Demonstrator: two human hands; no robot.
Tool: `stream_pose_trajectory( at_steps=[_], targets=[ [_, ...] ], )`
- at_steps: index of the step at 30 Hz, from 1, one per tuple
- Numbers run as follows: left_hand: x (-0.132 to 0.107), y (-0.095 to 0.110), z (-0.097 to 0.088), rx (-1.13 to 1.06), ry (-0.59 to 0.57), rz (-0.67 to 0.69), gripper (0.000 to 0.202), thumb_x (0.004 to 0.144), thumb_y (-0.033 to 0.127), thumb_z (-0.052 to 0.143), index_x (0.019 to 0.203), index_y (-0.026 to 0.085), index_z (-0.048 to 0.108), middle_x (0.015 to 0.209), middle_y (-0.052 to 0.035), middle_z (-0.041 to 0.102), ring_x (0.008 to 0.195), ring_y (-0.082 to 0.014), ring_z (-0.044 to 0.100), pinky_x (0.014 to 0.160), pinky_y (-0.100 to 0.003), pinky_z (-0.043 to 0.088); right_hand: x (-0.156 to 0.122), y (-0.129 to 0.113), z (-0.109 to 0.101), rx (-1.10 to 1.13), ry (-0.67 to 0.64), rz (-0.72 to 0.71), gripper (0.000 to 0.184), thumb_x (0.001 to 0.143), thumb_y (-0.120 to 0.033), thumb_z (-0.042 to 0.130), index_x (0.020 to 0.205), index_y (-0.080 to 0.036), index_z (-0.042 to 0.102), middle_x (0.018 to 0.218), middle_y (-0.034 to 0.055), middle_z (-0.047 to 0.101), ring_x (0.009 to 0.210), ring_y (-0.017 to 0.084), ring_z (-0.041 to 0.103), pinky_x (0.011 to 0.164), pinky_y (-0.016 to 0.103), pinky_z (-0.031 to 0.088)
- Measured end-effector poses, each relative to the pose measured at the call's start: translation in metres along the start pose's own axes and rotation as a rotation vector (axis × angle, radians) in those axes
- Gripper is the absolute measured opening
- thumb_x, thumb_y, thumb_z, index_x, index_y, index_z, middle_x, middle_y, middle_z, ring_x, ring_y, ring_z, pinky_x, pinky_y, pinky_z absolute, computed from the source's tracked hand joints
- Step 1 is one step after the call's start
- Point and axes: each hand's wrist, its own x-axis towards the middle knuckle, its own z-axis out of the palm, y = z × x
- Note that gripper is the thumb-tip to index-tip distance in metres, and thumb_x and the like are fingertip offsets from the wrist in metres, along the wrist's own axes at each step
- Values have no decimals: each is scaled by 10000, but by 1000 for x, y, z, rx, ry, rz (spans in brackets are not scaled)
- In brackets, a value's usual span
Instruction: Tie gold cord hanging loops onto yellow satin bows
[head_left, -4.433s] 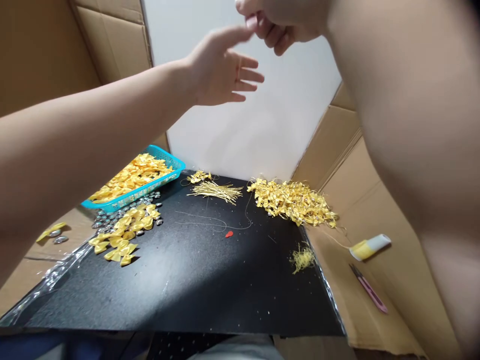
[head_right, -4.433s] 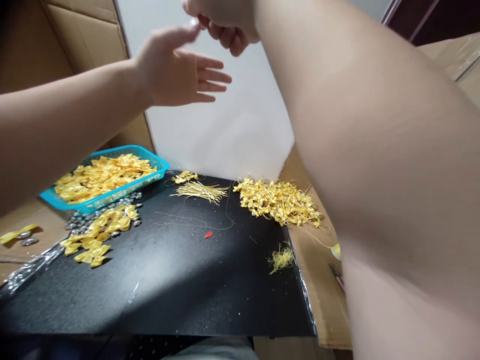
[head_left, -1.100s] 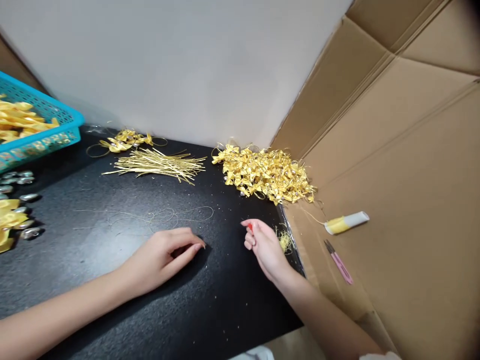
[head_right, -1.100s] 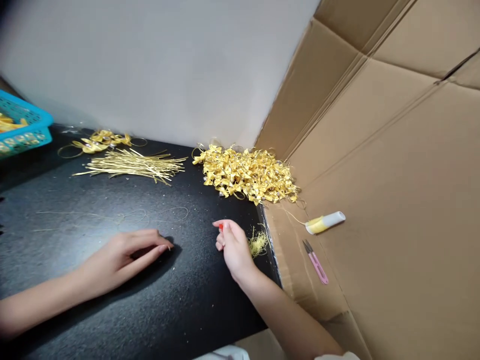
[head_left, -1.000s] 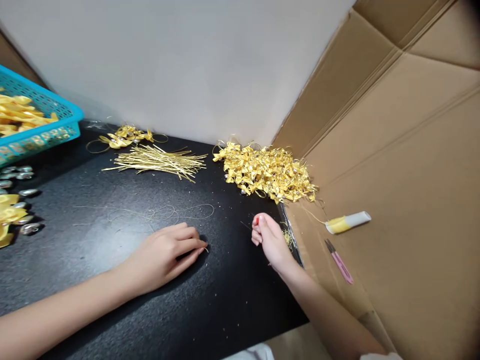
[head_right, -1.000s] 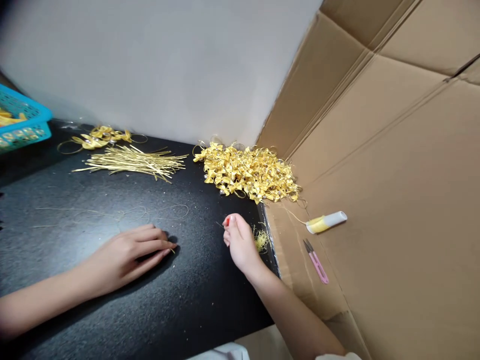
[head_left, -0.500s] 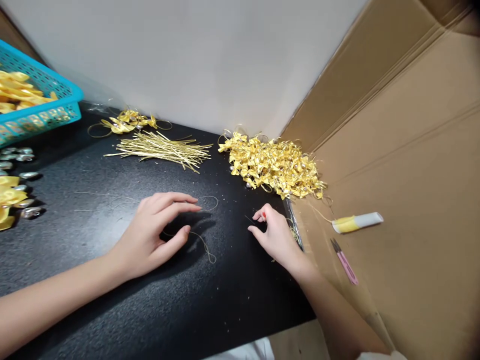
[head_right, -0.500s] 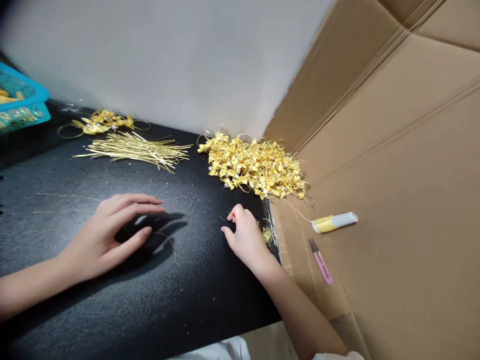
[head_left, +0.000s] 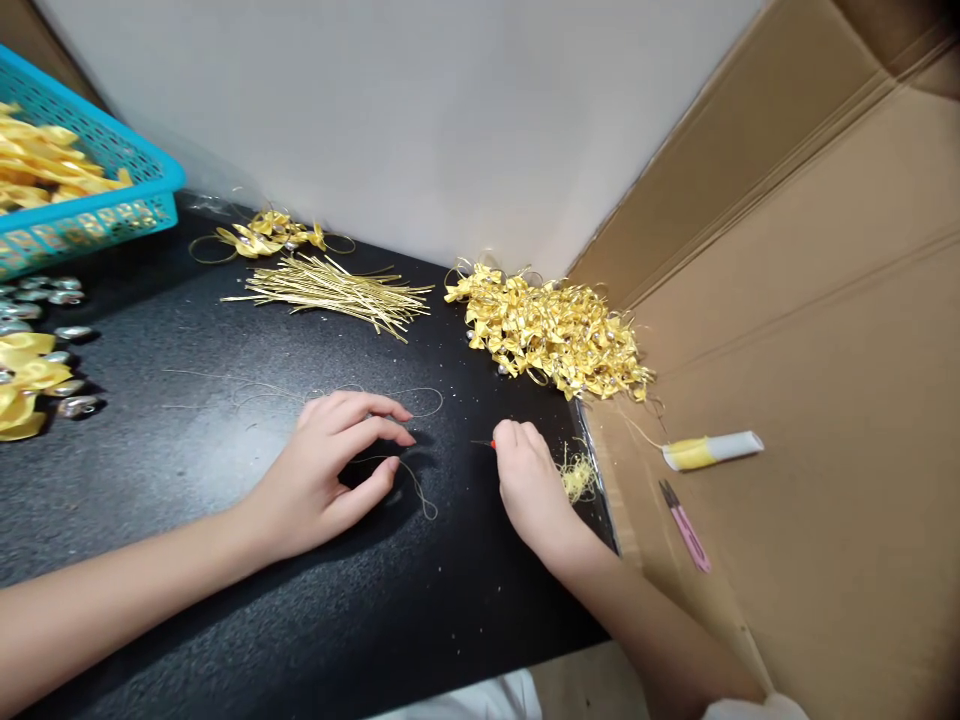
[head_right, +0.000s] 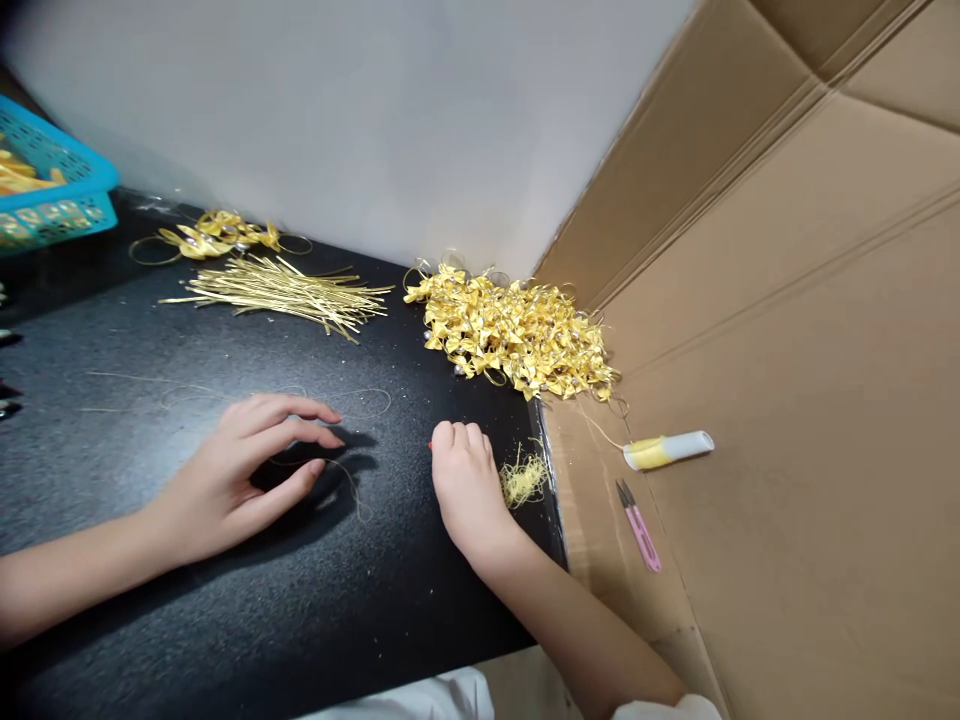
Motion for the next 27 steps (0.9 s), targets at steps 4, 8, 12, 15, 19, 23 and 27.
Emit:
stream_pose_trajectory(
  at_steps=[4,8,12,15,19,23,27],
  targets=[
    [-1,2,0,-13,3,12,163,879,257,494,910,220,650,1064,-62,663,998,-254,572,912,-426,375,0,4,4,4,-40,13,281,862,31,317,796,-216,433,840,107,568,785,255,461,710,372,397],
    [-2,2,2,-45,17,0,158,878,248,505,899,219,659,1045,-57,672,1002,-245,572,925,-424,376,3,10,4,223,16,14,240,863,0,336,801,-226,383,832,73,526,793,222,470,731,356,409],
    [2,1,5,-171,-14,-78,141,869,306,592,932,232,694,1014,-45,685,984,-229,587,904,-390,419,10,-2,-5,676,12,30,148,888,-114,416,834,-232,344,852,27,508,740,157,480,700,306,410],
    [6,1,6,-349,-25,-190,167,833,346,667,943,235,725,988,-40,692,962,-217,608,885,-358,451,13,-23,-10,1039,-54,28,188,902,-204,467,829,-242,299,849,-4,508,726,124,471,689,275,404],
    [8,1,8,-566,-2,-303,168,800,361,707,882,218,736,897,-33,689,864,-196,627,804,-319,473,15,-48,-4,1396,-100,67,257,893,-290,525,829,-249,280,853,-20,506,762,114,482,705,262,412],
    [7,0,10,-685,22,-354,151,780,354,731,785,203,727,801,-17,665,769,-169,606,716,-282,468,17,-63,7,1573,-75,98,309,872,-336,577,827,-250,283,861,-25,498,806,115,496,736,261,423],
    [10,3,7,-796,16,-392,129,766,308,733,701,196,724,766,-11,673,746,-157,614,704,-265,486,17,-67,12,1633,-32,110,356,866,-353,614,818,-245,279,849,-31,478,816,113,487,773,269,419]
  ],
)
